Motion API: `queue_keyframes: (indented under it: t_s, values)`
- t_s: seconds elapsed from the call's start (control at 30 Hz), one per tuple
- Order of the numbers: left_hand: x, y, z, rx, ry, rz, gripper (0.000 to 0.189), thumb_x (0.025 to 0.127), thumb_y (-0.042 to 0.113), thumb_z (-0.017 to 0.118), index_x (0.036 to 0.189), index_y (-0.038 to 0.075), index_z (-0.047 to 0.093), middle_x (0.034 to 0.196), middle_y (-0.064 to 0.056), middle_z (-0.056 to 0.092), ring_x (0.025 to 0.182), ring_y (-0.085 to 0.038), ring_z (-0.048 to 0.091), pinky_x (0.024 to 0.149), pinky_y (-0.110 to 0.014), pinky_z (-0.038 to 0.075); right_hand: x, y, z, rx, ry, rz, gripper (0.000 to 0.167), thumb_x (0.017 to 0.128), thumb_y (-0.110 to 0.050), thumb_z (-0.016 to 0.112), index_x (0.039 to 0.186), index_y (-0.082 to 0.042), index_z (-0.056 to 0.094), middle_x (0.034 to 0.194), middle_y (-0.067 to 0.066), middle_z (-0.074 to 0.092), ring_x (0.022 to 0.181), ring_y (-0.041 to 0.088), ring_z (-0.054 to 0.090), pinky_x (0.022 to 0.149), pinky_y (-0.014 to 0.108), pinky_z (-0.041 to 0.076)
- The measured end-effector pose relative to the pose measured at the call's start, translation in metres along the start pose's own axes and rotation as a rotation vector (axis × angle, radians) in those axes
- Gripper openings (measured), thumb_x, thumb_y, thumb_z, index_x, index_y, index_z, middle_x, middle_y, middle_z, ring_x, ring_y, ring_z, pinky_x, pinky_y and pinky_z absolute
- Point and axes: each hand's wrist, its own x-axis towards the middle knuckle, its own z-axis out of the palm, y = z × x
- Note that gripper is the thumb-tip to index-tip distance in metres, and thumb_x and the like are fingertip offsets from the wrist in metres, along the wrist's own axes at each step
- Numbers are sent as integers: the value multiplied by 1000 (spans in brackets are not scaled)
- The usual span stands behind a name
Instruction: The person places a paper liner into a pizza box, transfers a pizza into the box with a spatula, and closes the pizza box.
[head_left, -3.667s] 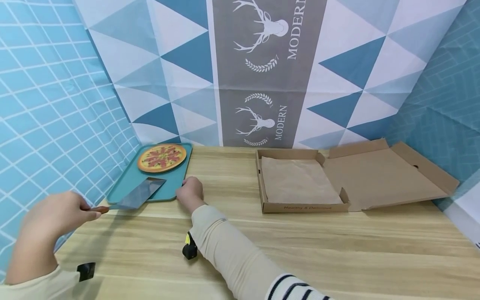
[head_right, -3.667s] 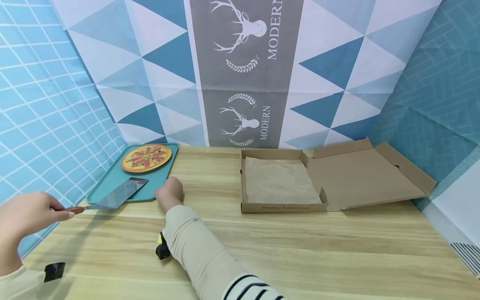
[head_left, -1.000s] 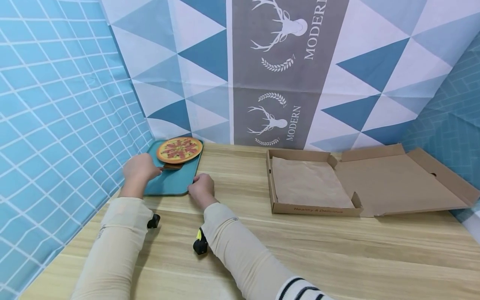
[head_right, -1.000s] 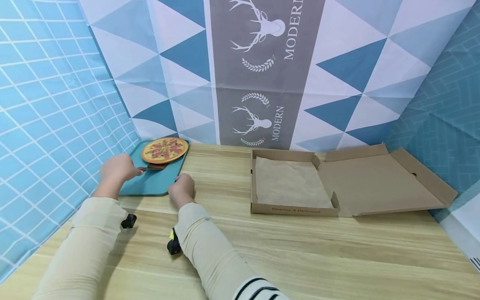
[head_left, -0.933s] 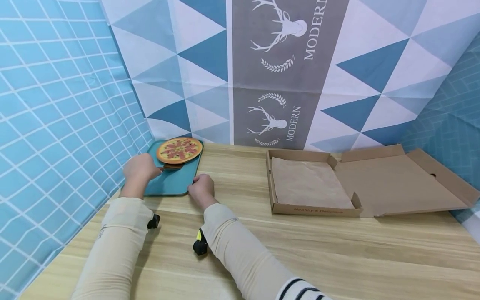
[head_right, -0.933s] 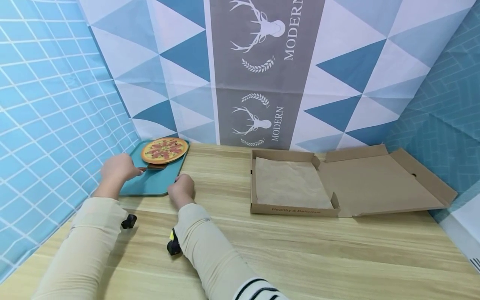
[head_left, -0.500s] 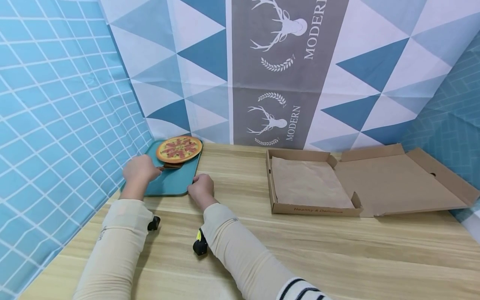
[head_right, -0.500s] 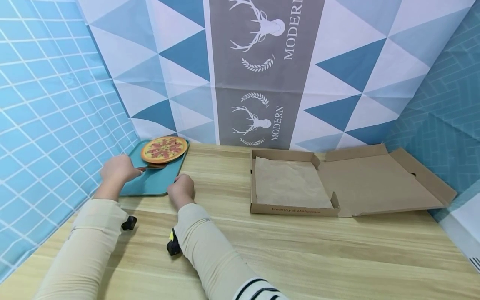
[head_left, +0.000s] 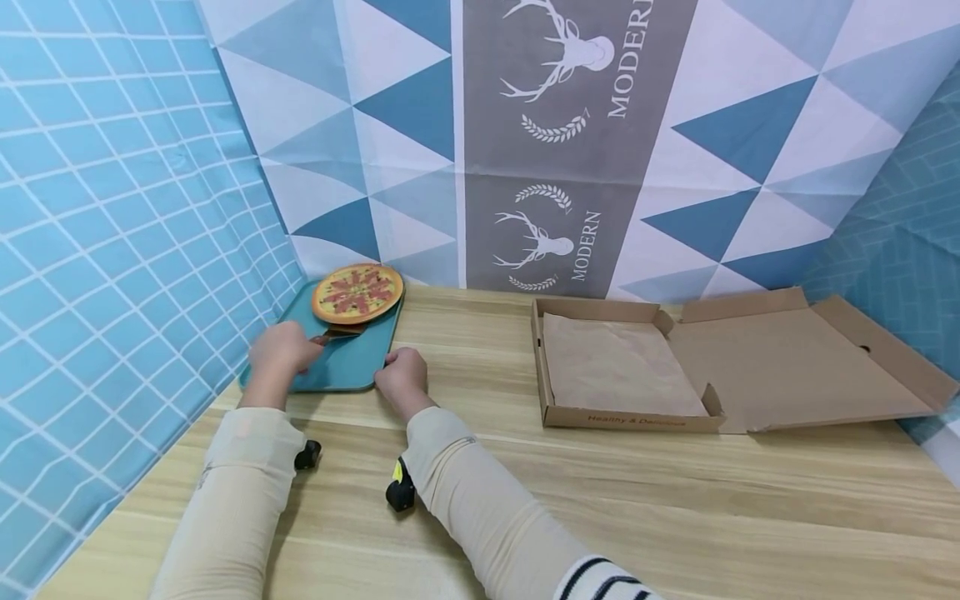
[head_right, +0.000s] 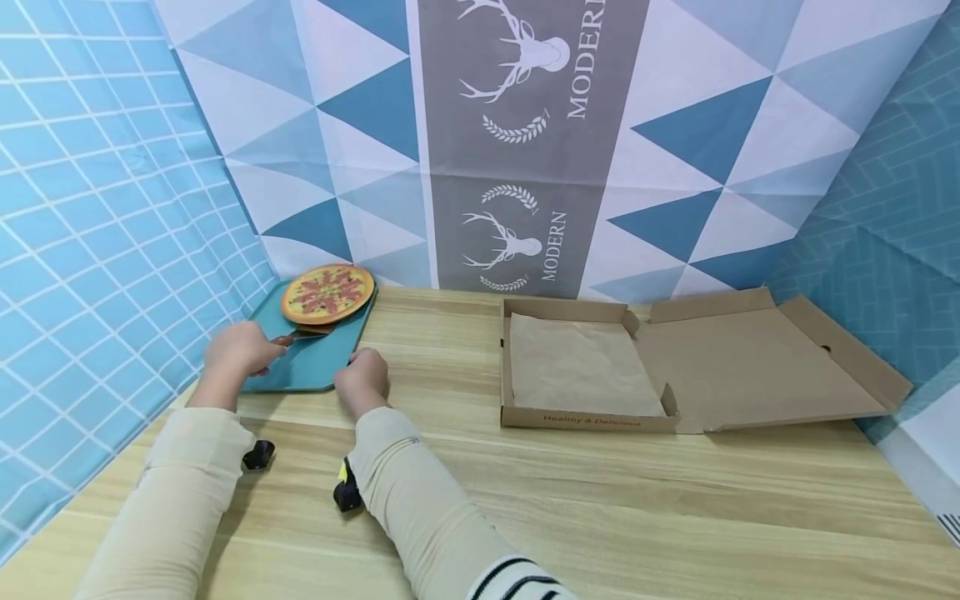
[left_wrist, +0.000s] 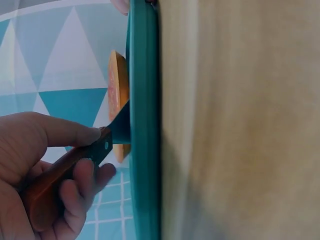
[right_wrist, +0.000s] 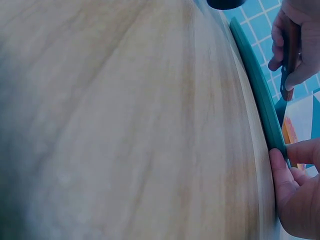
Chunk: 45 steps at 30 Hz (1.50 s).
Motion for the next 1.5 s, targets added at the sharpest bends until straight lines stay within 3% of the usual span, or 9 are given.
queue_keyframes:
  t_s: [0.2,0.5,0.97,1.27,1.5]
  values:
    - [1,-12,5,-38,52,34,28,85,22,66,91,-4,60,93,-24,59,75,-35,54,57,-42,45,0,-1,-1,19,0,6,18,81,-4,77,98,-8,72,98,2,67,93,17,61,82,31,51]
    - [-5,-21,1,-52,81,60,22,79,15,66,93,2,56,90,-19,57,77,-33,53,58,-43,43,1,-2,-5,9,-4,-14,19,81,-4,77,98,-6,72,95,2,67,94,18,61,82,30,52]
    - [-16,-19,-2,-56,82,88,17,79,15,67,88,5,56,88,-16,57,74,-31,53,53,-39,43,1,1,-12,18,-22,6,20,81,-6,78,99,-7,72,91,1,64,88,16,60,80,30,52]
    - [-23,-21,-7,-49,80,116,13,78,13,64,86,6,56,85,-14,56,72,-30,52,53,-39,41,2,2,-12,154,-71,28,18,80,1,77,96,1,68,82,5,60,64,18,68,62,27,54]
    - [-26,-22,-13,-51,88,143,14,76,13,65,85,6,58,82,-14,56,70,-30,52,51,-40,41,2,5,-21,191,-147,36,25,81,-11,80,98,-1,65,88,5,62,69,19,70,71,31,56]
